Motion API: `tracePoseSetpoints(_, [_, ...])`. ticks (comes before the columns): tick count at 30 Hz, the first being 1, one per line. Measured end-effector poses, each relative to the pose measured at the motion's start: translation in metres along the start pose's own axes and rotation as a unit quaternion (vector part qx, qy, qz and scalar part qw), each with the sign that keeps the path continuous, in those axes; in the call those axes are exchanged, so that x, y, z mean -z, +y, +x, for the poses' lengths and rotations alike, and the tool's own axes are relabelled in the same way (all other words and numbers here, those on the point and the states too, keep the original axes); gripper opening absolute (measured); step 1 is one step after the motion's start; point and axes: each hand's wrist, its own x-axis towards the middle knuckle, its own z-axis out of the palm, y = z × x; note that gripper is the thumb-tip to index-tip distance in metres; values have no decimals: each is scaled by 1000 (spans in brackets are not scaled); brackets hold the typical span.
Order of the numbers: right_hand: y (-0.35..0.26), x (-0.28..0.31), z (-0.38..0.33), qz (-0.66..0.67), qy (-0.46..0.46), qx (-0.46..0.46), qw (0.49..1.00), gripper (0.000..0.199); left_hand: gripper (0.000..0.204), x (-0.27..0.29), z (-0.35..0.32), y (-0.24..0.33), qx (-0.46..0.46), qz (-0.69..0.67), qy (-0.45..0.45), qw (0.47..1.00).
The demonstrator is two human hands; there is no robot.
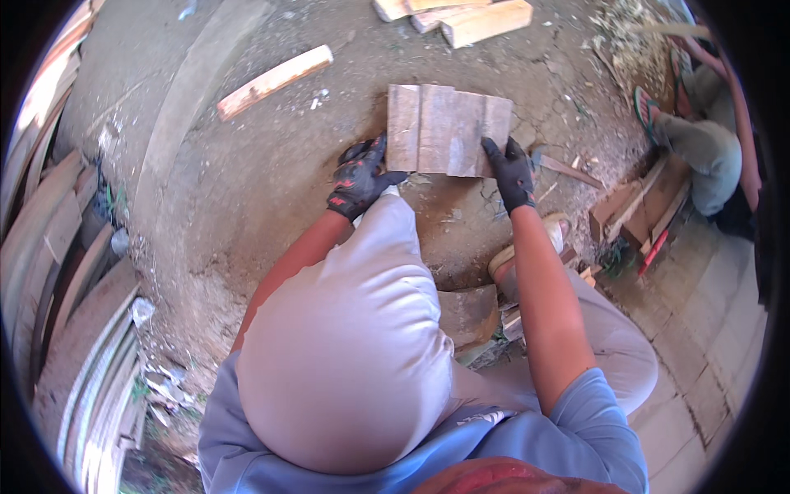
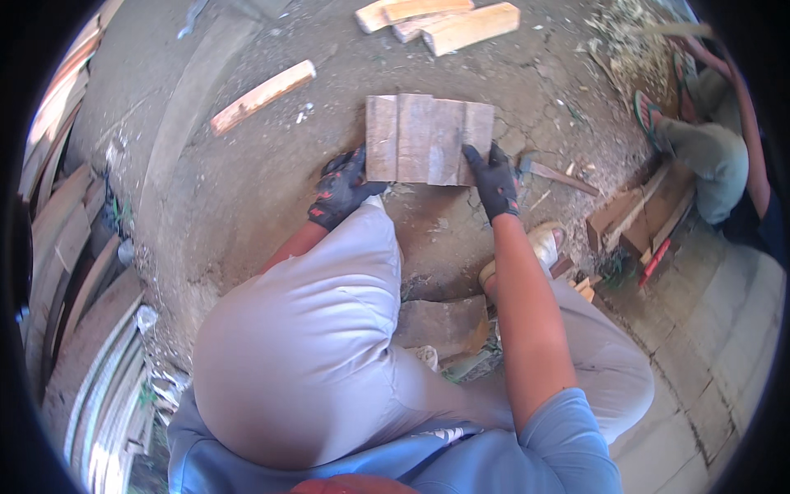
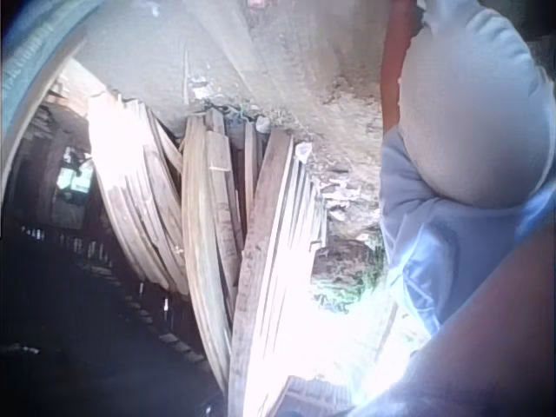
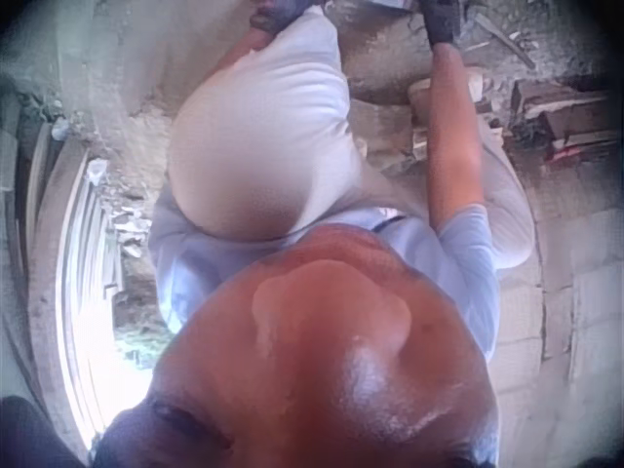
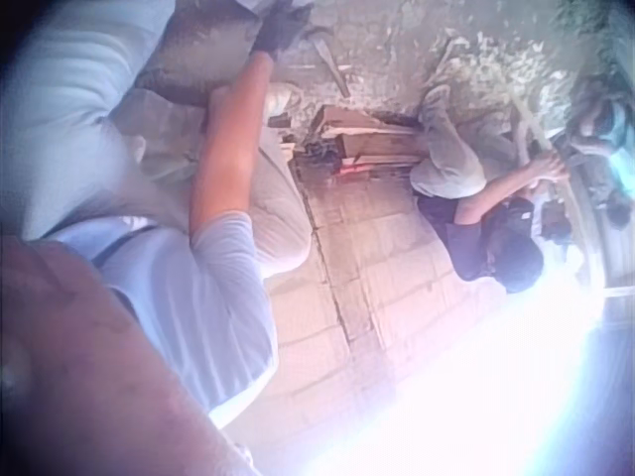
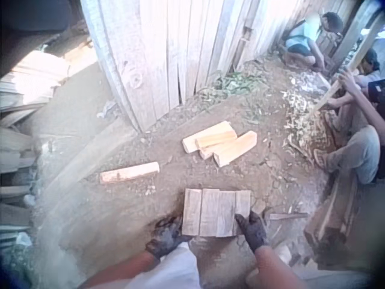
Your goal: The person assembles small wooden frames by arranging planks on the ground and securing them with nails. They use a hammer to drive nails into the wood, repeatedly adjusting the pieces to ensure alignment.
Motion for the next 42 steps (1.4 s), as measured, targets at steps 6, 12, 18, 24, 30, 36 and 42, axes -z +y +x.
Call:
tracePoseSetpoints(6, [36, 47, 1, 92, 75, -39, 992, 65, 103, 18, 14, 31, 43, -56, -103, 992])
tracePoseSetpoints(12, [54, 63, -5, 224, 171, -61, 958, 56, 84, 10, 11, 15, 18, -147, -68, 987])
tracePoseSetpoints(18, [47, 47, -6, 201, 155, -92, 963, 38, 84, 22, 17, 58, 144, -292, 4, 946])
tracePoseSetpoints(24, [54, 69, -6, 205, 148, -97, 963, 45, 127, 12, 55, 98, 112, -145, 45, 982])
tracePoseSetpoints(30, [61, 85, -5, 190, 180, -115, 958, 45, 156, 1, 72, 94, 114, 52, 90, 988])
tracePoseSetpoints(36, [52, 18, -63, 69, 194, -124, 971, 56, 158, -4, 70, 94, 174, 20, 32, 984])
tracePoseSetpoints(42, [49, 1, -80, 39, 139, -88, 986, 61, 141, -8, 66, 94, 131, -6, 50, 990])
